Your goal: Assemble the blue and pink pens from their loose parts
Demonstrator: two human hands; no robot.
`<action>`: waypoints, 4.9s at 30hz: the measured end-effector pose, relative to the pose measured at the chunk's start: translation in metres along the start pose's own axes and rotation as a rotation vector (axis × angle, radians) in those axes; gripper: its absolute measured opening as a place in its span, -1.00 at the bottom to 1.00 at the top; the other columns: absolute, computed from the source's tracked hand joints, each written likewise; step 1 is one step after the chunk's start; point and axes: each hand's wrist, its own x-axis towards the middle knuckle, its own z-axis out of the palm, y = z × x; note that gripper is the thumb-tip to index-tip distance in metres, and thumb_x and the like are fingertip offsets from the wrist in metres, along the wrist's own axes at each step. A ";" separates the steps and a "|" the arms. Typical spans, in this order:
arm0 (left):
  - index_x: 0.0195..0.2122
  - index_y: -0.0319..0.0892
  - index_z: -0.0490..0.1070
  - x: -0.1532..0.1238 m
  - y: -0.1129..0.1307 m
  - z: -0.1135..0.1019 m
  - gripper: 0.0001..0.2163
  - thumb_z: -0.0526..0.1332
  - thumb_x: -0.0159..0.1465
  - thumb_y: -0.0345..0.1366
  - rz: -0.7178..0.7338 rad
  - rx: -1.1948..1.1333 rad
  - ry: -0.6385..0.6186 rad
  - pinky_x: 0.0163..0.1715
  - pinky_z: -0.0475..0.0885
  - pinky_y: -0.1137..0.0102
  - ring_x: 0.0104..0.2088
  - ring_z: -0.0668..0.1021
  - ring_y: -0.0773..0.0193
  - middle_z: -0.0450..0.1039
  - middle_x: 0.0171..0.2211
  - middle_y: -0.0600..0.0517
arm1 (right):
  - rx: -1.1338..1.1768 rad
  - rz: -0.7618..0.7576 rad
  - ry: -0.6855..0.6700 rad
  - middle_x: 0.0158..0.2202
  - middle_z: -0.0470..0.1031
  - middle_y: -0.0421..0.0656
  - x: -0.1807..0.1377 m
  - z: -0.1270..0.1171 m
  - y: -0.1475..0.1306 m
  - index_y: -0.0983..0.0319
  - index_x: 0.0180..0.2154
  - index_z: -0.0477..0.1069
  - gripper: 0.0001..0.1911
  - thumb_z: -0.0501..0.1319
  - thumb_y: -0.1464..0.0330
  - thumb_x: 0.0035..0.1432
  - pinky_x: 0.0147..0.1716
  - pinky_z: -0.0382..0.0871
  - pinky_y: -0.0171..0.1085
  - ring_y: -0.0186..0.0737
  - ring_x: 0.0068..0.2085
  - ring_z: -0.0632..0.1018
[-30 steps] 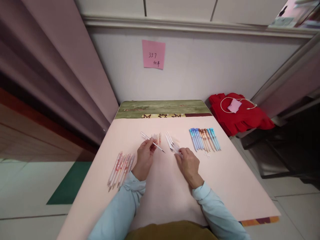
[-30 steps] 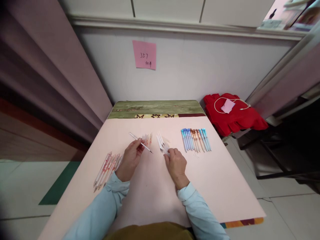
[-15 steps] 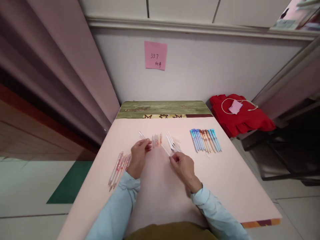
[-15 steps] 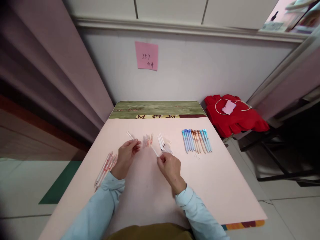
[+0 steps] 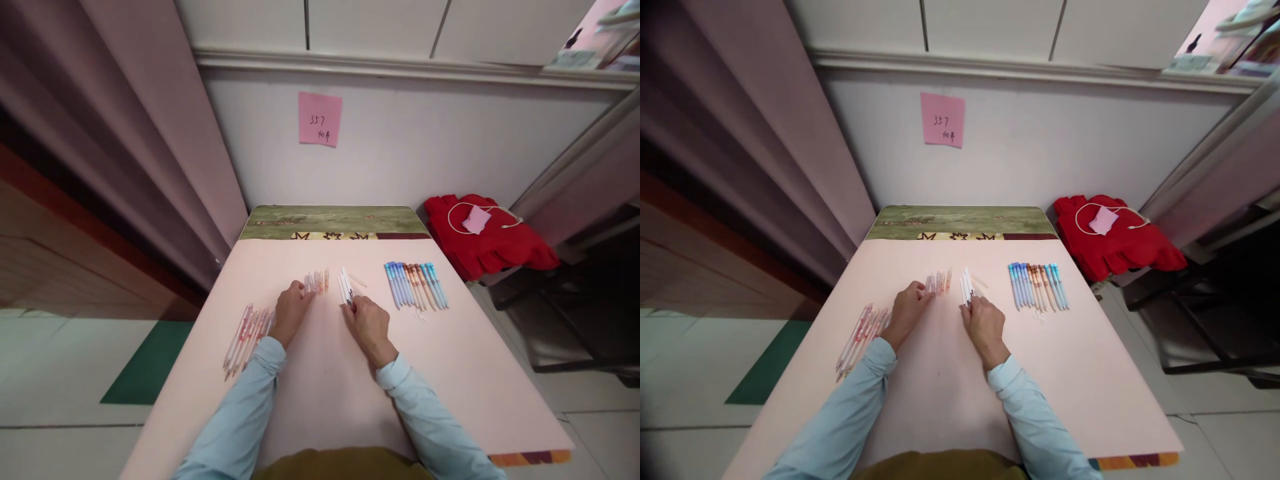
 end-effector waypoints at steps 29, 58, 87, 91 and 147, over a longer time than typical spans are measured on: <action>-0.42 -0.16 0.46 -0.089 -0.006 -0.084 -0.84 0.13 0.22 -0.26 -0.169 0.704 -0.131 -0.32 0.29 0.23 -0.21 0.56 -0.08 0.55 -0.30 -0.17 | 0.308 -0.092 0.032 -0.54 0.43 -0.21 -0.054 -0.028 0.005 0.21 -0.52 0.35 -0.59 0.17 0.08 0.25 -0.50 -0.03 -0.31 -0.33 -0.53 0.36; -0.42 -0.27 0.50 -0.096 0.043 -0.011 -0.73 0.50 -0.02 -0.23 -0.487 -1.179 -0.401 -0.51 0.43 0.42 -0.52 0.54 0.29 0.59 -0.41 -0.09 | 1.614 0.234 -0.657 -0.54 0.46 -0.23 -0.061 -0.015 -0.024 0.29 -0.40 0.44 -0.53 0.48 0.04 -0.12 -0.52 0.26 -0.35 -0.38 -0.56 0.43; -0.41 -0.25 0.46 -0.084 0.059 -0.001 -0.73 0.48 0.02 -0.21 -0.434 -1.243 -0.242 -0.39 0.43 0.38 -0.48 0.54 0.32 0.56 -0.42 -0.02 | 1.690 0.470 -0.654 -0.53 0.43 -0.24 -0.053 -0.028 -0.024 0.26 -0.26 0.43 -0.44 0.27 -0.13 0.05 -0.63 0.09 -0.40 -0.44 -0.62 0.34; -0.41 -0.26 0.45 -0.085 0.057 0.000 -0.72 0.48 0.02 -0.21 -0.424 -1.247 -0.229 -0.41 0.42 0.39 -0.47 0.53 0.32 0.56 -0.42 -0.03 | 1.663 0.398 -0.598 -0.59 0.39 -0.26 -0.054 -0.026 -0.023 0.29 -0.37 0.45 -0.49 0.34 -0.05 0.01 -0.64 0.04 -0.39 -0.47 -0.64 0.29; -0.36 -0.24 0.44 -0.073 0.044 0.014 -0.76 0.46 0.04 -0.31 -0.565 -1.314 -0.025 -0.32 0.49 0.44 -0.40 0.57 0.35 0.57 -0.37 -0.02 | 0.666 -0.027 -0.079 -0.46 0.58 -0.23 -0.050 -0.031 -0.009 0.15 -0.38 0.54 -0.78 0.24 0.18 0.20 -0.44 0.21 -0.35 -0.30 -0.47 0.50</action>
